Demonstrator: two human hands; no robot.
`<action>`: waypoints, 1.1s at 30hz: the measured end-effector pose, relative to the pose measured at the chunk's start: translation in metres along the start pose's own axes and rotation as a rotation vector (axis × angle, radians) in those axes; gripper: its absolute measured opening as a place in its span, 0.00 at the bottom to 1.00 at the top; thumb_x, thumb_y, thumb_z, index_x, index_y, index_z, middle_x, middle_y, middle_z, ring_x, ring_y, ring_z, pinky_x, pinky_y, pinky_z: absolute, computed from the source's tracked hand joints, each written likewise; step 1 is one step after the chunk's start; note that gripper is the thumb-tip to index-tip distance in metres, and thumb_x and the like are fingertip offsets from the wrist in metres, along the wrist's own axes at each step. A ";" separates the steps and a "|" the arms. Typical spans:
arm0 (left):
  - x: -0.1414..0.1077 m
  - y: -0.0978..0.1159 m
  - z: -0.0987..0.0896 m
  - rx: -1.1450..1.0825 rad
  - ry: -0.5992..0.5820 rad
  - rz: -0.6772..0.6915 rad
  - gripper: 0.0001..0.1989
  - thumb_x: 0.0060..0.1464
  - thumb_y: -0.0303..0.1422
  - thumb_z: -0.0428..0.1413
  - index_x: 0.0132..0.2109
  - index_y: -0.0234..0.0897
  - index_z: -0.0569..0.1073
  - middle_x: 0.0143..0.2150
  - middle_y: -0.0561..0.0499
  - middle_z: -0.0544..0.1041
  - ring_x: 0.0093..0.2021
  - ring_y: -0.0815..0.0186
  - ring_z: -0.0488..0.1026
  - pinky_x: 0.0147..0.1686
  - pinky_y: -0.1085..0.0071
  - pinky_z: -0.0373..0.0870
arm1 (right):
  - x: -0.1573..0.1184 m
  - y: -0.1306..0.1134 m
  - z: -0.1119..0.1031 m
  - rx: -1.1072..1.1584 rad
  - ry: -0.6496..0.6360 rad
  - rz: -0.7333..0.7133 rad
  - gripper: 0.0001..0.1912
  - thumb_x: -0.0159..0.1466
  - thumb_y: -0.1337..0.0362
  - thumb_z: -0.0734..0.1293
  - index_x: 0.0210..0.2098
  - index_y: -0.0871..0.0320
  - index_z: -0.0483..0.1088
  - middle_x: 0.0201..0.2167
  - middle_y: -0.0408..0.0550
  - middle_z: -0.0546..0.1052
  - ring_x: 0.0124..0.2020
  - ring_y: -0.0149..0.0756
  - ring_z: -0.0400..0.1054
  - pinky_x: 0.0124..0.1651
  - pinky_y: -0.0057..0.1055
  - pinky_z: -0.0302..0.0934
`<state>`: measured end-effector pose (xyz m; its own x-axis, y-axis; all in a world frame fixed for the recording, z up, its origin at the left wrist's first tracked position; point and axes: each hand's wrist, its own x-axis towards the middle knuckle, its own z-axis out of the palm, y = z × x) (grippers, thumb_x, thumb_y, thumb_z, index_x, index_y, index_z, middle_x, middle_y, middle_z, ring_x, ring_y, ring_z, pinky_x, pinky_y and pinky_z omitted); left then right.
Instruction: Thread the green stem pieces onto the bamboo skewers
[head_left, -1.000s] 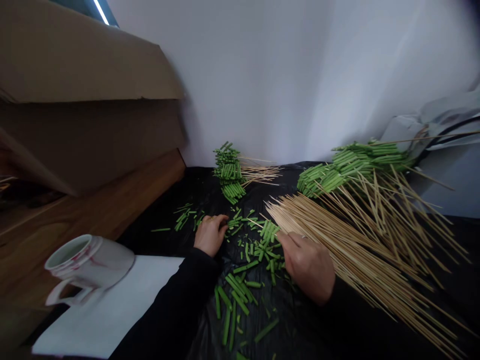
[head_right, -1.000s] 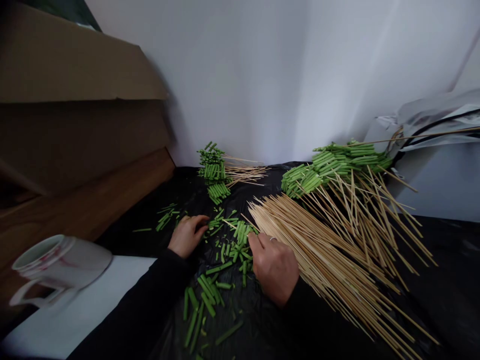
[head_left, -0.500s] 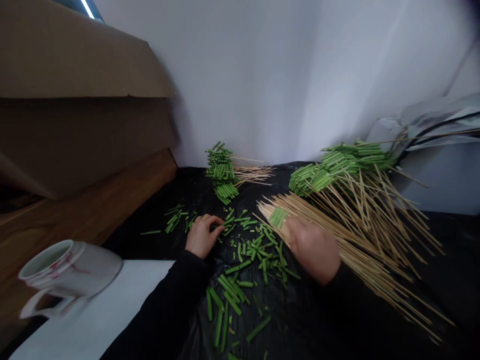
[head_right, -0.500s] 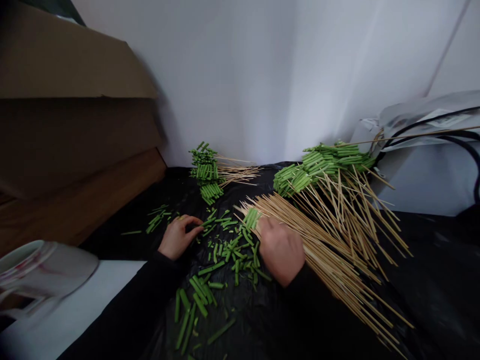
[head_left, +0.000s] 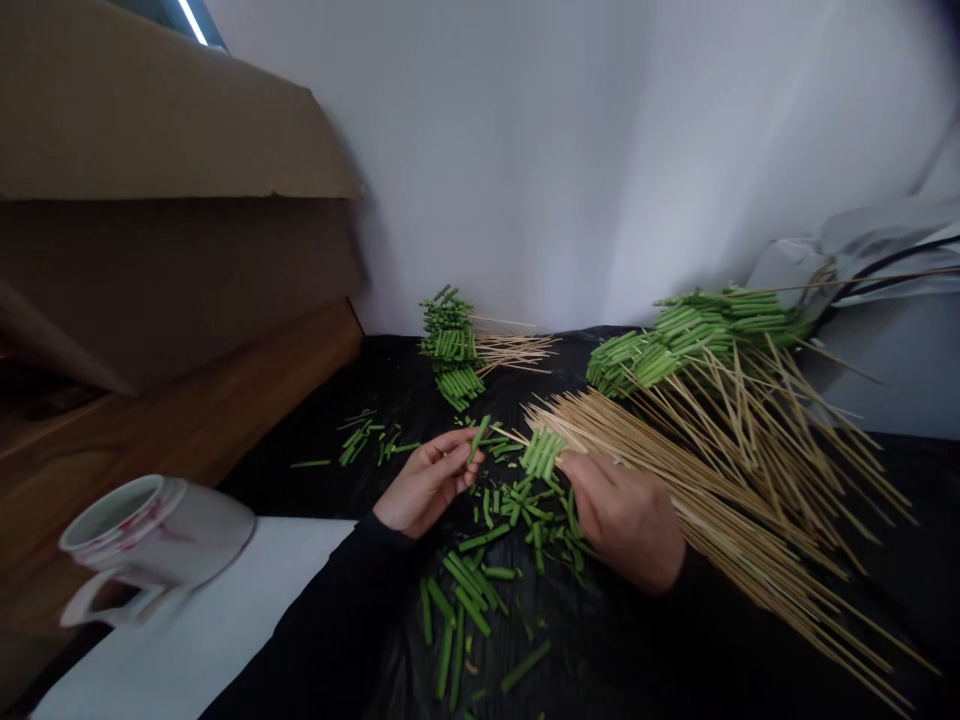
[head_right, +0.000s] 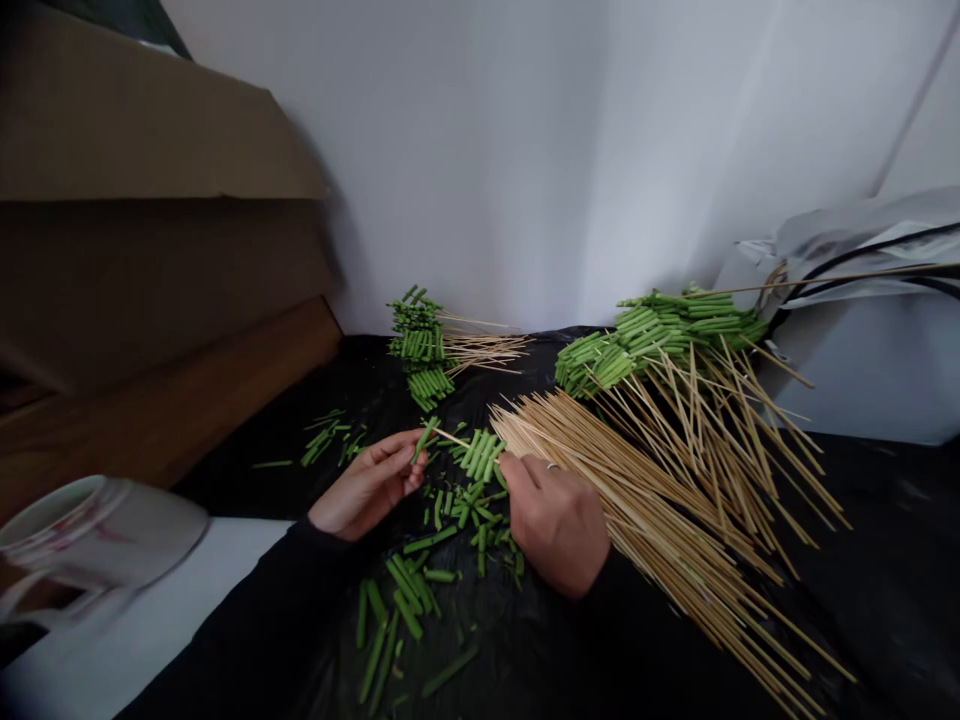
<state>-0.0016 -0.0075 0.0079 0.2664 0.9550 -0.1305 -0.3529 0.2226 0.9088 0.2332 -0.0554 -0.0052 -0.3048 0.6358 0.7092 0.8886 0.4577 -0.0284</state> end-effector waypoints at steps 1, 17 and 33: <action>-0.001 0.000 0.001 -0.056 -0.014 -0.037 0.17 0.44 0.31 0.67 0.44 0.34 0.77 0.30 0.50 0.75 0.29 0.74 0.70 0.32 0.76 0.67 | -0.001 -0.004 0.000 0.033 0.003 -0.017 0.13 0.65 0.72 0.56 0.42 0.59 0.71 0.26 0.43 0.72 0.24 0.28 0.62 0.30 0.30 0.48; -0.001 -0.002 0.001 -0.116 0.017 -0.061 0.14 0.46 0.30 0.65 0.42 0.33 0.78 0.30 0.50 0.76 0.28 0.74 0.71 0.30 0.79 0.68 | -0.006 -0.011 0.002 0.025 -0.067 -0.037 0.15 0.65 0.71 0.56 0.45 0.60 0.72 0.24 0.43 0.70 0.22 0.29 0.60 0.28 0.33 0.45; 0.002 -0.005 -0.002 -0.112 0.058 -0.067 0.14 0.41 0.25 0.68 0.39 0.34 0.79 0.33 0.49 0.80 0.30 0.75 0.74 0.31 0.81 0.70 | -0.006 -0.014 0.002 0.004 -0.094 -0.014 0.15 0.64 0.71 0.57 0.44 0.59 0.72 0.24 0.43 0.70 0.22 0.29 0.59 0.28 0.33 0.44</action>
<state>-0.0011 -0.0061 0.0017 0.2411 0.9464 -0.2149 -0.4346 0.3033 0.8480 0.2220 -0.0645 -0.0106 -0.3484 0.6844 0.6405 0.8828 0.4693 -0.0213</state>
